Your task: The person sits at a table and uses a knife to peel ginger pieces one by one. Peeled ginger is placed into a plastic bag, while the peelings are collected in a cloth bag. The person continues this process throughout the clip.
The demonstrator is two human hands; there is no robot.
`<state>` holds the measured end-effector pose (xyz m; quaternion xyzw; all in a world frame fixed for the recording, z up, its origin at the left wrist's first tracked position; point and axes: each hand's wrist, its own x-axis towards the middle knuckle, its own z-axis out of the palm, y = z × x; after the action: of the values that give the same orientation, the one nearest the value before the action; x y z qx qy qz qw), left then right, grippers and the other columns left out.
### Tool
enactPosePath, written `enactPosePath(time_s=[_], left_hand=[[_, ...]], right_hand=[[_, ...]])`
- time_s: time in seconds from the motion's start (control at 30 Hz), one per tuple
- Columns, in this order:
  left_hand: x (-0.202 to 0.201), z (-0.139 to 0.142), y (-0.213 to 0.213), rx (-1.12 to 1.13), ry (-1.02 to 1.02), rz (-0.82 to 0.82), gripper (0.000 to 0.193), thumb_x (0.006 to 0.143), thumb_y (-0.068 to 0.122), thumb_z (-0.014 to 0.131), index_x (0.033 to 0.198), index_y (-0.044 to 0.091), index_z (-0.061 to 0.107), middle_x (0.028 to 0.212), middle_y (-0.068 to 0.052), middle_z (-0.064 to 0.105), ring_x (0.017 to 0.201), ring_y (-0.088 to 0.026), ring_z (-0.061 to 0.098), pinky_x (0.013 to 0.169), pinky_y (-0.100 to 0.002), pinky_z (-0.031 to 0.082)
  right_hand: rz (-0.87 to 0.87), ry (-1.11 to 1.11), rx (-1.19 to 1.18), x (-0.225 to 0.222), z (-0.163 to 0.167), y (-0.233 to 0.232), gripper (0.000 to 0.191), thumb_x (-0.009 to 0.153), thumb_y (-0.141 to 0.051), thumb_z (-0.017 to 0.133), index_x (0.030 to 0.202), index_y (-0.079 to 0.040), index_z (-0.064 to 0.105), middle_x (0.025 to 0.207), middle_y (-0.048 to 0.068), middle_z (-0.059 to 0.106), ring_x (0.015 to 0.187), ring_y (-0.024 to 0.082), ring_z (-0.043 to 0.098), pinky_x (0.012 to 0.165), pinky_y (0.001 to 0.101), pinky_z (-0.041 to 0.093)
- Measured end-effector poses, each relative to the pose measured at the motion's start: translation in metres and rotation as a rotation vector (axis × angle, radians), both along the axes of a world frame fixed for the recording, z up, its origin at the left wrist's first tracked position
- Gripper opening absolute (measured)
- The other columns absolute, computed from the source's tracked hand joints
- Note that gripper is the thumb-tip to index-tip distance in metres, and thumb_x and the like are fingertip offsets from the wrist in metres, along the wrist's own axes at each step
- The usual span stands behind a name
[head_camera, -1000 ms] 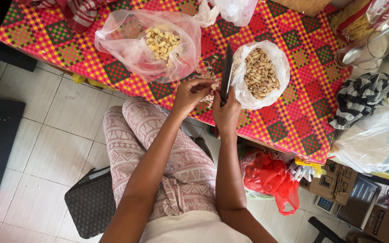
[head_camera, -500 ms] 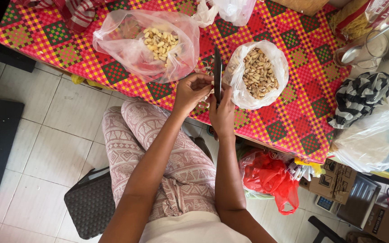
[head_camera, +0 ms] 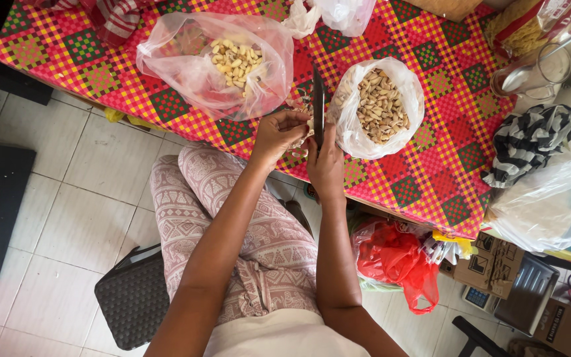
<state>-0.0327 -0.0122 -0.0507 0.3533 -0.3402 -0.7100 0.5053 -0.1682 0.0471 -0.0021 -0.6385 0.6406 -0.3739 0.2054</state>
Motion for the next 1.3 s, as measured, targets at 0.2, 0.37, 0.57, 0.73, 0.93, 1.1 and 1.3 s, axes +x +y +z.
enactPosePath(time_s=[0.2, 0.37, 0.57, 0.73, 0.93, 1.1, 1.3], left_hand=[[0.000, 0.002, 0.001, -0.040, 0.052, -0.011, 0.024, 0.091, 0.001, 0.071, 0.115, -0.004, 0.071, 0.098, -0.008, 0.075, 0.078, -0.009, 0.066, 0.067, -0.024, 0.055], [0.001, 0.004, 0.002, -0.042, 0.049, 0.011, 0.024, 0.092, 0.001, 0.072, 0.116, -0.003, 0.071, 0.104, -0.009, 0.077, 0.092, -0.013, 0.075, 0.080, -0.026, 0.062], [-0.002, 0.001, 0.002, -0.069, 0.050, 0.060, 0.023, 0.091, -0.004, 0.075, 0.113, -0.003, 0.069, 0.102, -0.011, 0.076, 0.089, -0.014, 0.074, 0.077, -0.026, 0.060], [0.007, 0.003, 0.000, -0.080, 0.045, 0.069, 0.025, 0.090, -0.003, 0.074, 0.114, -0.002, 0.069, 0.107, -0.010, 0.074, 0.097, -0.012, 0.072, 0.087, -0.026, 0.060], [0.016, 0.006, 0.002, -0.083, -0.029, -0.016, 0.026, 0.090, -0.002, 0.073, 0.116, 0.000, 0.071, 0.107, -0.008, 0.073, 0.095, -0.009, 0.068, 0.084, -0.023, 0.056], [0.034, 0.018, -0.011, -0.144, -0.158, 0.053, 0.022, 0.089, -0.002, 0.074, 0.110, 0.001, 0.074, 0.101, -0.006, 0.074, 0.088, -0.009, 0.069, 0.080, -0.024, 0.057], [0.085, 0.062, -0.059, -0.157, -0.298, 0.323, 0.019, 0.089, 0.005, 0.078, 0.107, 0.006, 0.073, 0.095, -0.005, 0.075, 0.074, -0.010, 0.060, 0.060, -0.025, 0.044]], right_hand=[[0.020, -0.082, -0.073, 0.005, 0.007, 0.001, 0.025, 0.102, -0.004, 0.057, 0.124, -0.003, 0.045, 0.084, 0.020, 0.071, 0.077, 0.043, 0.070, 0.063, 0.0515, 0.050], [-0.014, -0.071, -0.023, 0.011, 0.018, 0.003, 0.024, 0.104, -0.005, 0.054, 0.127, -0.004, 0.047, 0.083, 0.018, 0.072, 0.076, 0.041, 0.072, 0.063, 0.0504, 0.052], [-0.053, -0.020, -0.023, 0.016, 0.021, 0.003, 0.031, 0.103, -0.005, 0.054, 0.132, -0.001, 0.044, 0.084, 0.019, 0.072, 0.076, 0.042, 0.072, 0.061, 0.0513, 0.051], [-0.091, -0.016, -0.027, 0.004, 0.012, -0.001, 0.026, 0.104, -0.006, 0.055, 0.127, -0.002, 0.045, 0.086, 0.019, 0.073, 0.078, 0.041, 0.073, 0.062, 0.0498, 0.053], [-0.102, -0.023, -0.120, -0.008, -0.003, -0.003, 0.014, 0.103, -0.005, 0.059, 0.114, -0.001, 0.052, 0.082, 0.016, 0.073, 0.074, 0.034, 0.076, 0.062, 0.0437, 0.057], [-0.219, -0.017, -0.094, -0.012, 0.014, -0.005, 0.025, 0.097, -0.014, 0.075, 0.103, -0.001, 0.056, 0.072, 0.015, 0.070, 0.061, 0.028, 0.073, 0.053, 0.0393, 0.053], [-0.211, -0.097, -0.093, -0.030, 0.070, 0.012, 0.034, 0.093, -0.013, 0.076, 0.112, 0.001, 0.052, 0.065, 0.014, 0.067, 0.054, 0.026, 0.070, 0.050, 0.0364, 0.050]])
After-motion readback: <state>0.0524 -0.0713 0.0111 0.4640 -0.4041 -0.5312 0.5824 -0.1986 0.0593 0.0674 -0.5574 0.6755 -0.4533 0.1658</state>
